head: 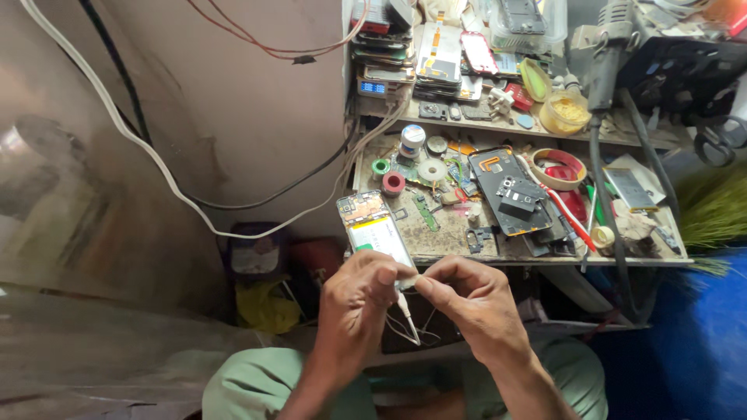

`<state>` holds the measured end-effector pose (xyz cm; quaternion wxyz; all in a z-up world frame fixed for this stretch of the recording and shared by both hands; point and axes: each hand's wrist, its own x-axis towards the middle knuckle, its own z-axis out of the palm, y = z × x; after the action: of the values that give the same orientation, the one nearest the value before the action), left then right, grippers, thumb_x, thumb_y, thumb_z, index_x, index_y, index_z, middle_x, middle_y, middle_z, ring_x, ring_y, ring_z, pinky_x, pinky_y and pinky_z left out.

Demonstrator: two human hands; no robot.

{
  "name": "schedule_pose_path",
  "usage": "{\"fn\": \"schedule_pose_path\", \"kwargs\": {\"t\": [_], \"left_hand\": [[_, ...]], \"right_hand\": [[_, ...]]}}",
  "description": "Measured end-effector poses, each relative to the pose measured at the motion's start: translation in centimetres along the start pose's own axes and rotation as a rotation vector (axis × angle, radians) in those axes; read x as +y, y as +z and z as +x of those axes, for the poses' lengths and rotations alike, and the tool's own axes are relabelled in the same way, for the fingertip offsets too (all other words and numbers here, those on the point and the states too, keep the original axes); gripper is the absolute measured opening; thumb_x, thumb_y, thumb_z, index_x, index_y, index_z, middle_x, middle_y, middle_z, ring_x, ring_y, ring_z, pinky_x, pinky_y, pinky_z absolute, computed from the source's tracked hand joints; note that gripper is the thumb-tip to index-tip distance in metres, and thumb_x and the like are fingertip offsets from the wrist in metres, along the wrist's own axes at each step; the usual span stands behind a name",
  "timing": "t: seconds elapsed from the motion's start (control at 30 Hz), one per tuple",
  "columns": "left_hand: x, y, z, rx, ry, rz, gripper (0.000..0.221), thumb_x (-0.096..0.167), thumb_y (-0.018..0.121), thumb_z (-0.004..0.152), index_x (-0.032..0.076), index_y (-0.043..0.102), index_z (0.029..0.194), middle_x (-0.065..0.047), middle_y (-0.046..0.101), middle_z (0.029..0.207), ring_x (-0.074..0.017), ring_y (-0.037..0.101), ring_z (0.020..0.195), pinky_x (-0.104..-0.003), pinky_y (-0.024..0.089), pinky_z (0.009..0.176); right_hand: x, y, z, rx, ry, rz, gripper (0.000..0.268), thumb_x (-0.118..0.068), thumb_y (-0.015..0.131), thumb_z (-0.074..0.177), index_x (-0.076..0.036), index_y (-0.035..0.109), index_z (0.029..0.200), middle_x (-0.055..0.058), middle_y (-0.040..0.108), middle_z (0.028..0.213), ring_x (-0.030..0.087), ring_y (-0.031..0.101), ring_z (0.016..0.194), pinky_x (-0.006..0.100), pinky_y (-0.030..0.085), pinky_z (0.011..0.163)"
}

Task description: The person is repairing a smartphone while sitting on the floor. They use a screwdriver to remove screws from the phone's internal frame, disconnect a ribbon cable, and then reassemble the device by reconnecting the cable and replacing the back cover.

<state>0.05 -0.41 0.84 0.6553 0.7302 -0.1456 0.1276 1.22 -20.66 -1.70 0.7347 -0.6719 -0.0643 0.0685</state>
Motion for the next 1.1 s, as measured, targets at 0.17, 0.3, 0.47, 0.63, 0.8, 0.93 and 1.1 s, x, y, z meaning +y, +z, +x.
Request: {"fn": "schedule_pose_path", "kwargs": {"t": [0.17,0.3,0.47,0.63,0.8,0.93,1.1], "left_hand": [[-1.0,-2.5,2.0,0.315,-0.119,0.447,0.046,0.042,0.063,0.098,0.001,0.066,0.119,-0.009,0.072,0.089,-0.0209,0.070,0.076,-0.035,0.055,0.070],[-3.6,-3.6,3.3,0.227,-0.445,0.576,0.055,0.042,0.075,0.086,0.003,0.061,0.122,-0.006,0.074,0.081,-0.0218,0.072,0.071,-0.038,0.055,0.070],[-9.6,-3.1,4.0,0.252,-0.390,0.272,0.054,0.036,0.079,0.084,0.003,0.062,0.123,-0.007,0.076,0.093,-0.0164,0.072,0.083,-0.034,0.056,0.077],[-12.8,-2.0,4.0,0.289,-0.256,-0.067,0.057,0.019,0.083,0.084,-0.001,0.058,0.131,-0.010,0.072,0.108,-0.0155,0.066,0.099,-0.032,0.056,0.086],[-10.7,-1.2,3.7,0.327,-0.277,-0.304,0.063,0.006,0.076,0.085,-0.002,0.048,0.141,-0.007,0.070,0.106,-0.0131,0.065,0.094,-0.030,0.057,0.084],[-8.2,-1.1,2.9,0.277,-0.148,-0.363,0.067,0.005,0.074,0.089,-0.001,0.042,0.148,-0.008,0.067,0.113,-0.0132,0.063,0.100,-0.030,0.054,0.091],[-5.7,0.5,1.4,0.044,-0.318,-0.634,0.049,0.006,0.071,0.094,-0.009,0.057,0.138,-0.012,0.072,0.122,-0.0167,0.067,0.110,-0.035,0.055,0.098]], "right_hand": [[0.5,-0.7,0.8,0.121,0.030,0.013,0.016,-0.011,0.075,0.093,0.004,0.072,0.098,0.004,0.068,0.083,0.008,0.058,0.069,0.021,0.046,0.062],[0.9,0.1,1.9,0.212,0.057,-0.139,0.025,-0.016,0.070,0.091,0.001,0.067,0.110,0.003,0.075,0.099,0.006,0.067,0.083,0.022,0.058,0.069],[3.1,1.3,1.1,0.269,0.102,-0.170,0.038,-0.011,0.074,0.088,0.002,0.057,0.119,0.008,0.071,0.099,0.011,0.068,0.082,0.029,0.062,0.069],[5.5,1.6,1.5,0.274,0.090,0.073,0.039,-0.004,0.073,0.087,0.001,0.051,0.119,0.011,0.067,0.097,0.015,0.069,0.085,0.033,0.063,0.072],[6.4,1.3,1.4,0.207,0.065,0.352,0.037,0.002,0.070,0.088,-0.001,0.048,0.117,0.013,0.066,0.100,0.018,0.070,0.087,0.035,0.064,0.077],[6.2,0.9,0.0,0.209,0.058,0.367,0.038,0.003,0.070,0.087,-0.003,0.047,0.117,0.012,0.067,0.100,0.018,0.070,0.088,0.038,0.064,0.078],[5.1,-1.1,-3.0,0.154,0.049,0.361,0.038,0.002,0.069,0.088,-0.005,0.048,0.118,0.011,0.069,0.104,0.020,0.070,0.087,0.037,0.060,0.076]]}}
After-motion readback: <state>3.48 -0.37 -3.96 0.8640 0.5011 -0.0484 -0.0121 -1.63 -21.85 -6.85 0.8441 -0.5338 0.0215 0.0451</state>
